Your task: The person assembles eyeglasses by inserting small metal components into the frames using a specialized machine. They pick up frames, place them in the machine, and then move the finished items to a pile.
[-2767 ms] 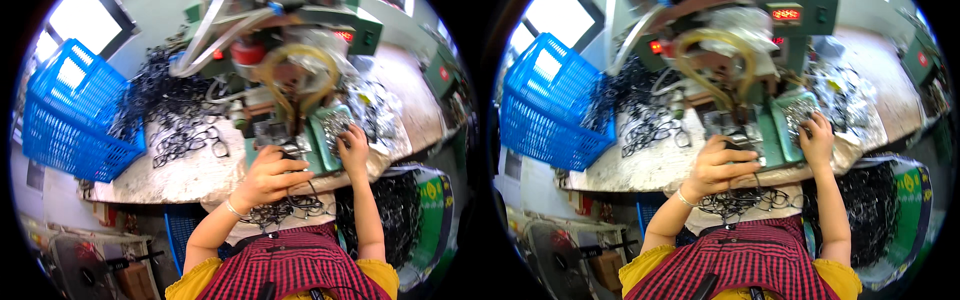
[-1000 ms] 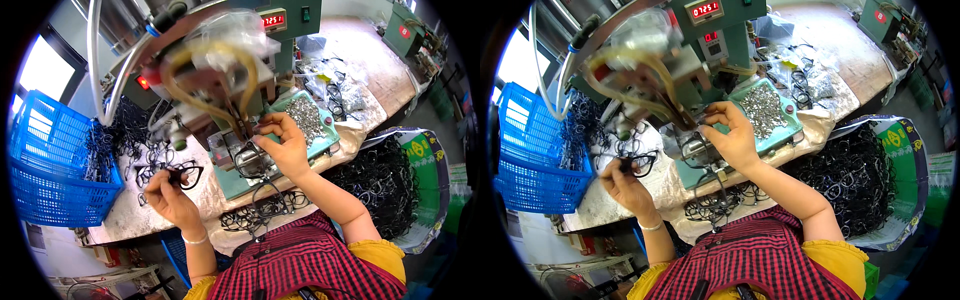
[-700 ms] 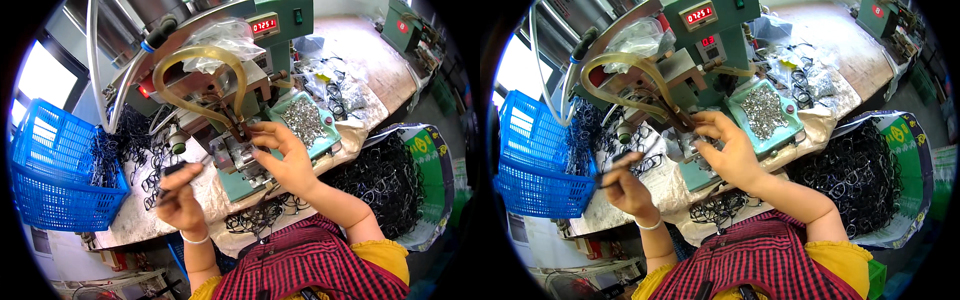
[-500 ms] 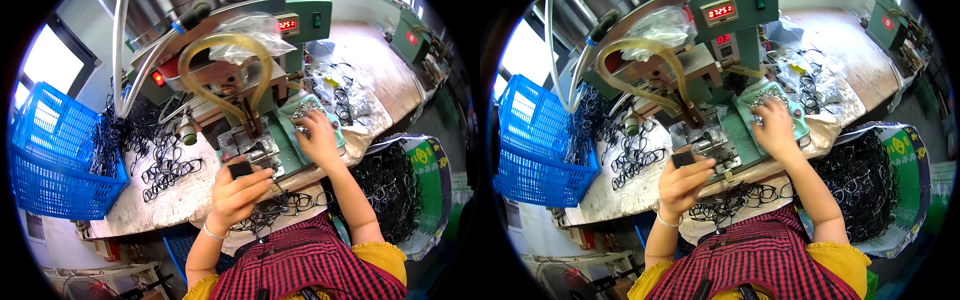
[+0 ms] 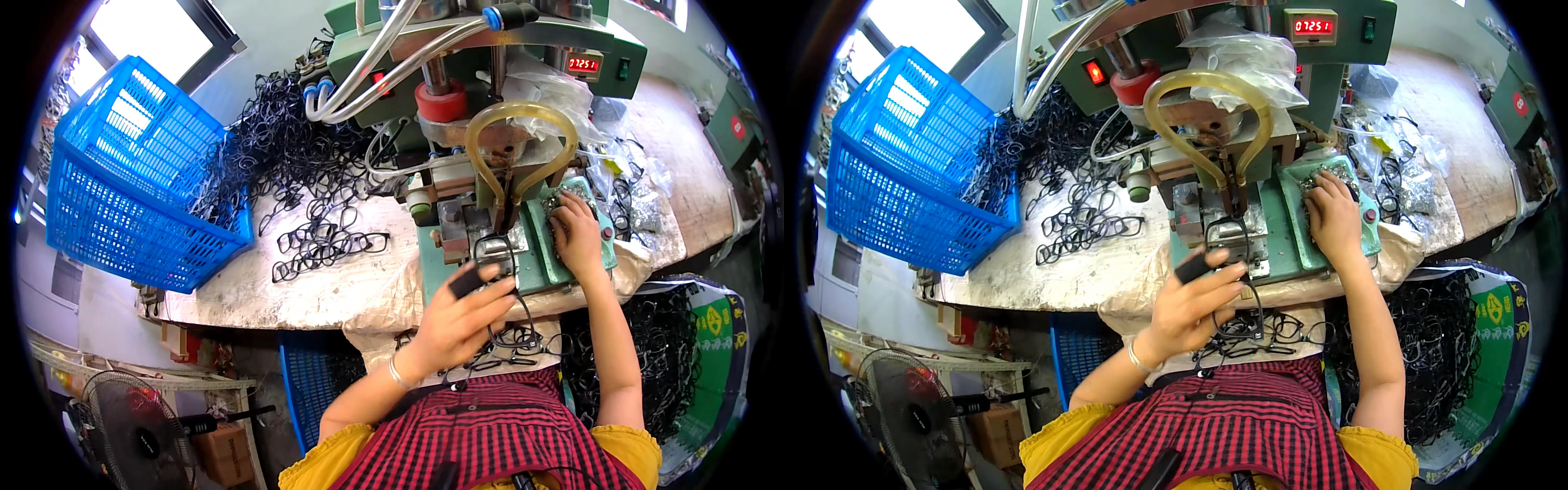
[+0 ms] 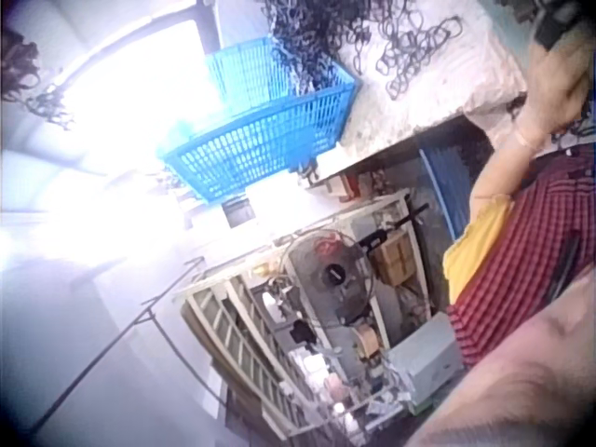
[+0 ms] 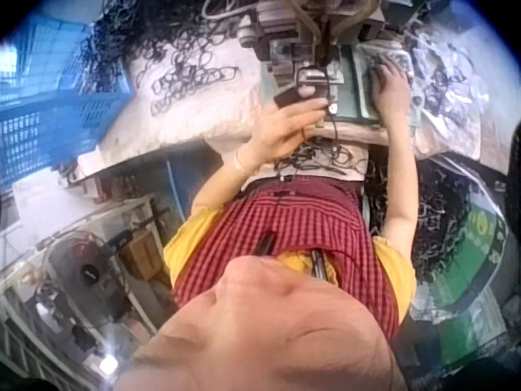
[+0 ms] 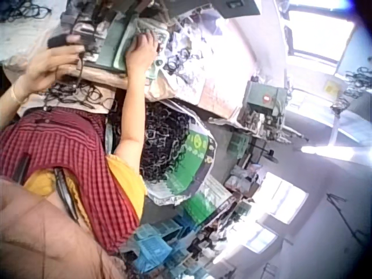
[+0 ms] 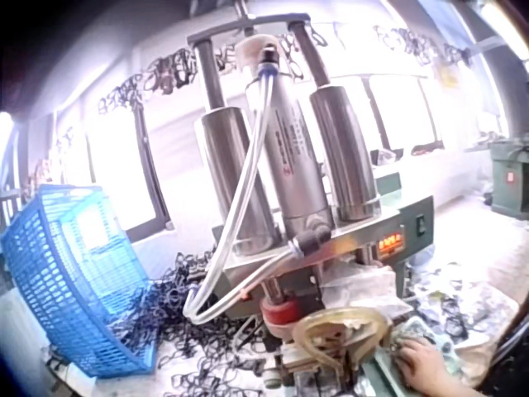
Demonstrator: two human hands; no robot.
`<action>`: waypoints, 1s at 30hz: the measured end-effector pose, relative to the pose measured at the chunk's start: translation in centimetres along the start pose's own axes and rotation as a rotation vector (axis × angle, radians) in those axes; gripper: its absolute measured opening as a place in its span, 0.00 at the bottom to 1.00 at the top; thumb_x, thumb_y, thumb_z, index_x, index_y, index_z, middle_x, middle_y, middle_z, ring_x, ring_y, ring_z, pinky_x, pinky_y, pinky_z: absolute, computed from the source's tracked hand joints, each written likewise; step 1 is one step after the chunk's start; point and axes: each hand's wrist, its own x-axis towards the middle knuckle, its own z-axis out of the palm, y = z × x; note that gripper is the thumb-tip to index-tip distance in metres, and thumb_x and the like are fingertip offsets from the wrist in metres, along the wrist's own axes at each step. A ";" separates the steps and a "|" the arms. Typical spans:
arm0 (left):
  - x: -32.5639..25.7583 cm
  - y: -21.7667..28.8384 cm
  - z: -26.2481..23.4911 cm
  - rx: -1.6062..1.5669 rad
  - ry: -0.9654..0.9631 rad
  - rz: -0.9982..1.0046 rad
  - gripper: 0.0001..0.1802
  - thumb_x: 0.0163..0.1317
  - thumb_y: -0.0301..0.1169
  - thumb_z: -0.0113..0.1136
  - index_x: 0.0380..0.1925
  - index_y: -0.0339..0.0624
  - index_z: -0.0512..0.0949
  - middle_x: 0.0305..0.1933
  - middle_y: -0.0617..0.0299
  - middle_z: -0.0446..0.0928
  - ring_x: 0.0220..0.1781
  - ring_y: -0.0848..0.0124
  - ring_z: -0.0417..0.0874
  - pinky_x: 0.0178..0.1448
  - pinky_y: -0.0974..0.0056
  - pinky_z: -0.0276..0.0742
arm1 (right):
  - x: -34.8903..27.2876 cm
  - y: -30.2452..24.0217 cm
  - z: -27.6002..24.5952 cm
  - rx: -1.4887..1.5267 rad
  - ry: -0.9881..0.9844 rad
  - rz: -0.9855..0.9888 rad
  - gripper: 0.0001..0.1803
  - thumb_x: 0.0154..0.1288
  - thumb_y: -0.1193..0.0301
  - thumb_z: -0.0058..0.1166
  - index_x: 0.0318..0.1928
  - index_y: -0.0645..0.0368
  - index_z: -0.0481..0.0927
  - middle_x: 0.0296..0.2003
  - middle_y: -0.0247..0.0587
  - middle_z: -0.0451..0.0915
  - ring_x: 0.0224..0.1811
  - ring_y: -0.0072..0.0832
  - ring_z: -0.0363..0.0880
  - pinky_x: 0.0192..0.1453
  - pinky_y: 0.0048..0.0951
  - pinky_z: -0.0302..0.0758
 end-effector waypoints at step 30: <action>6.2 -10.3 -20.1 1.218 -0.001 0.044 0.15 0.64 0.24 0.59 0.50 0.40 0.81 0.43 0.52 0.85 0.52 0.54 0.83 0.67 0.48 0.70 | -3.4 -3.9 -6.6 0.421 0.248 0.461 0.07 0.57 0.79 0.65 0.38 0.61 0.87 0.37 0.39 0.86 0.43 0.31 0.83 0.54 0.31 0.76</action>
